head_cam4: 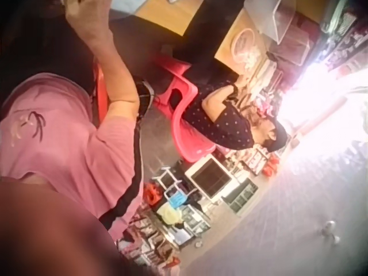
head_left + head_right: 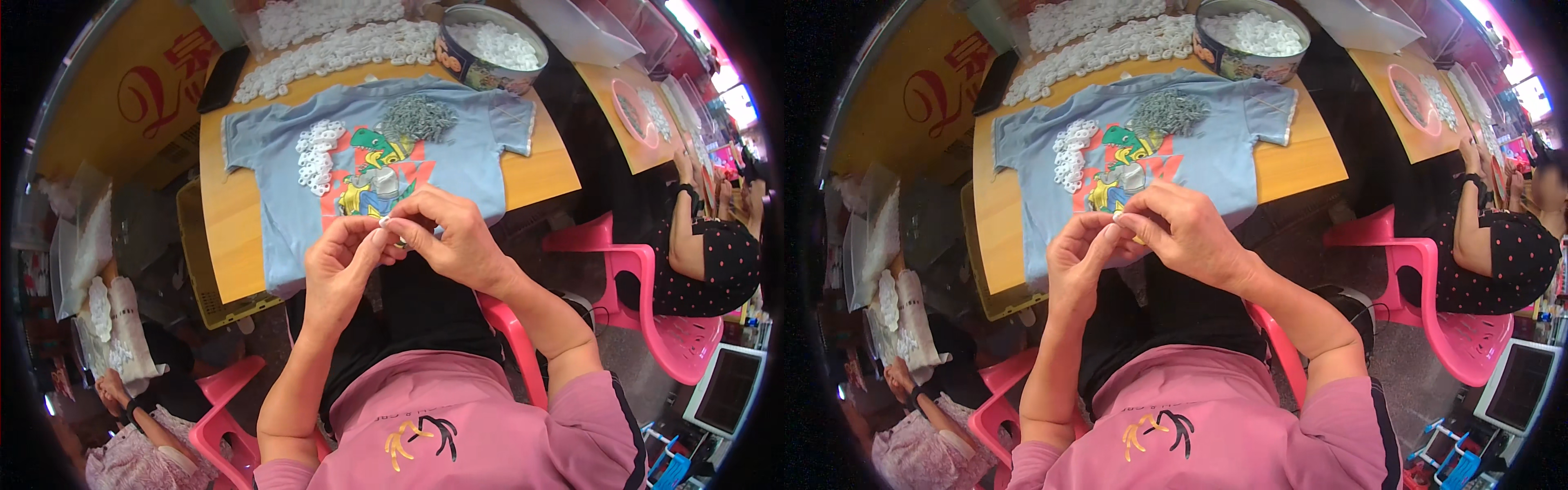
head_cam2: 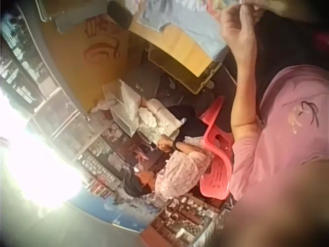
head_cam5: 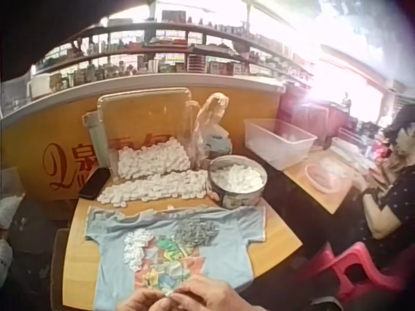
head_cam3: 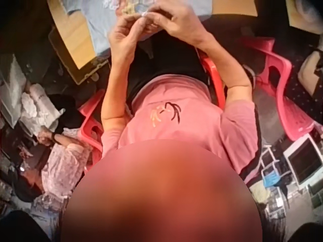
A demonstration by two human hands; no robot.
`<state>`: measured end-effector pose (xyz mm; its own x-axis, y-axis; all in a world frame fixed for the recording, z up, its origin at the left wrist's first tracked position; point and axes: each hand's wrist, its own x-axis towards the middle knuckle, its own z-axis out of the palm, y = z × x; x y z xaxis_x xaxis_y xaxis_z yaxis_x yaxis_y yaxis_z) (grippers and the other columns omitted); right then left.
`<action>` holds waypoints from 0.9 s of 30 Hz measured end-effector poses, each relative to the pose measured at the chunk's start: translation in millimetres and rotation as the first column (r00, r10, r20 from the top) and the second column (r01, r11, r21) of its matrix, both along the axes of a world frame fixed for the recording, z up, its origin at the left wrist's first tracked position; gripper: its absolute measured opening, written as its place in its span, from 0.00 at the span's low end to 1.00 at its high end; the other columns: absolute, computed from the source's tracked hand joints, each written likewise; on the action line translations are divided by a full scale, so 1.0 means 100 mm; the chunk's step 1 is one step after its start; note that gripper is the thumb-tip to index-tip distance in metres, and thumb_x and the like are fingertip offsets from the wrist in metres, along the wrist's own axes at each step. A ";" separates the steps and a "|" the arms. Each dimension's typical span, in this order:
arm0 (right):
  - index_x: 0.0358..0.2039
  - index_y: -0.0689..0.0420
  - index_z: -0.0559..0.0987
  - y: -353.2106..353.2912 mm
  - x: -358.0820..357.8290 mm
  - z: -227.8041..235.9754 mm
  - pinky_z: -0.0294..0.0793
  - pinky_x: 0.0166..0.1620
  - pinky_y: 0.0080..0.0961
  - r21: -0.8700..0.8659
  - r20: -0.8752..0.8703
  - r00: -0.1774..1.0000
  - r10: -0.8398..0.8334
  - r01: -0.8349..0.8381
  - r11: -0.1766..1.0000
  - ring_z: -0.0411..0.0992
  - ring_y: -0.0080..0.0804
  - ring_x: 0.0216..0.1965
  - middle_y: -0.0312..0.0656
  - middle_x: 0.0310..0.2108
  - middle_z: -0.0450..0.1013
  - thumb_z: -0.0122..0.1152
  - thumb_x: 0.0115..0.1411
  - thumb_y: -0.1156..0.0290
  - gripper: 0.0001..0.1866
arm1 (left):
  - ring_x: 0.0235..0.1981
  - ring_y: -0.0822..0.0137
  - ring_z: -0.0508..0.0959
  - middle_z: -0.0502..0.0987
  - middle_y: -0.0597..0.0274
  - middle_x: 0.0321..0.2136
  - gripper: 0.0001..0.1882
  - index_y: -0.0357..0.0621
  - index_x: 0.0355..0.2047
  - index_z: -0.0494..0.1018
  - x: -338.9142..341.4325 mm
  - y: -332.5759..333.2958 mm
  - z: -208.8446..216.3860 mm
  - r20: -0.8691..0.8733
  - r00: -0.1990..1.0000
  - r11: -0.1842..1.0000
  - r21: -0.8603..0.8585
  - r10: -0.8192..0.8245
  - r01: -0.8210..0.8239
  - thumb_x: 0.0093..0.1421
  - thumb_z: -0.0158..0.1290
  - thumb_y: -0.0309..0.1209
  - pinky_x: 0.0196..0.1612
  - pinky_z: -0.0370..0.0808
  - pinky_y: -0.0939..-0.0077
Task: The person is arranging small decorative plastic pieces on a t-shirt.
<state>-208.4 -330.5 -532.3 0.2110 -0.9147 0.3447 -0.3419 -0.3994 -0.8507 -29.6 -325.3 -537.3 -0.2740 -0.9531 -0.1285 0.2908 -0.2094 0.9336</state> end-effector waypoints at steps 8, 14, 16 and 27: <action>0.32 0.64 0.78 -0.17 -0.41 0.03 0.70 0.30 0.25 -0.108 -0.159 0.985 -0.070 0.053 0.993 0.72 0.32 0.27 0.43 0.28 0.73 0.62 0.58 0.77 0.04 | 0.31 0.71 0.80 0.79 0.59 0.32 0.08 0.33 0.39 0.72 -0.06 -0.07 -0.07 0.071 0.994 0.996 -0.026 -0.086 0.088 0.65 0.52 0.27 0.36 0.77 0.80; 0.32 0.60 0.80 -0.62 -0.94 -0.08 0.71 0.32 0.29 -0.276 -0.464 0.818 -0.339 0.231 0.933 0.73 0.36 0.28 0.43 0.29 0.73 0.63 0.56 0.75 0.04 | 0.31 0.68 0.81 0.80 0.56 0.32 0.08 0.35 0.39 0.72 -0.05 -0.10 -0.17 0.057 0.998 0.999 -0.030 -0.042 0.043 0.65 0.53 0.28 0.36 0.78 0.76; 0.32 0.59 0.80 -0.71 -0.97 -0.10 0.72 0.33 0.31 -0.301 -0.502 0.803 -0.322 0.187 0.935 0.74 0.39 0.29 0.43 0.30 0.73 0.63 0.56 0.74 0.04 | 0.31 0.68 0.81 0.80 0.56 0.32 0.08 0.35 0.38 0.72 -0.04 -0.12 -0.18 0.056 0.997 0.999 -0.019 -0.046 0.047 0.65 0.53 0.28 0.37 0.78 0.76; 0.31 0.58 0.79 -0.83 -0.97 -0.09 0.72 0.36 0.37 -0.232 -0.632 0.736 -0.243 0.119 0.965 0.74 0.45 0.34 0.43 0.32 0.73 0.62 0.56 0.70 0.05 | 0.32 0.67 0.81 0.79 0.55 0.33 0.08 0.35 0.39 0.72 -0.03 -0.13 -0.20 0.043 0.998 0.998 -0.031 -0.051 0.053 0.65 0.53 0.29 0.37 0.78 0.76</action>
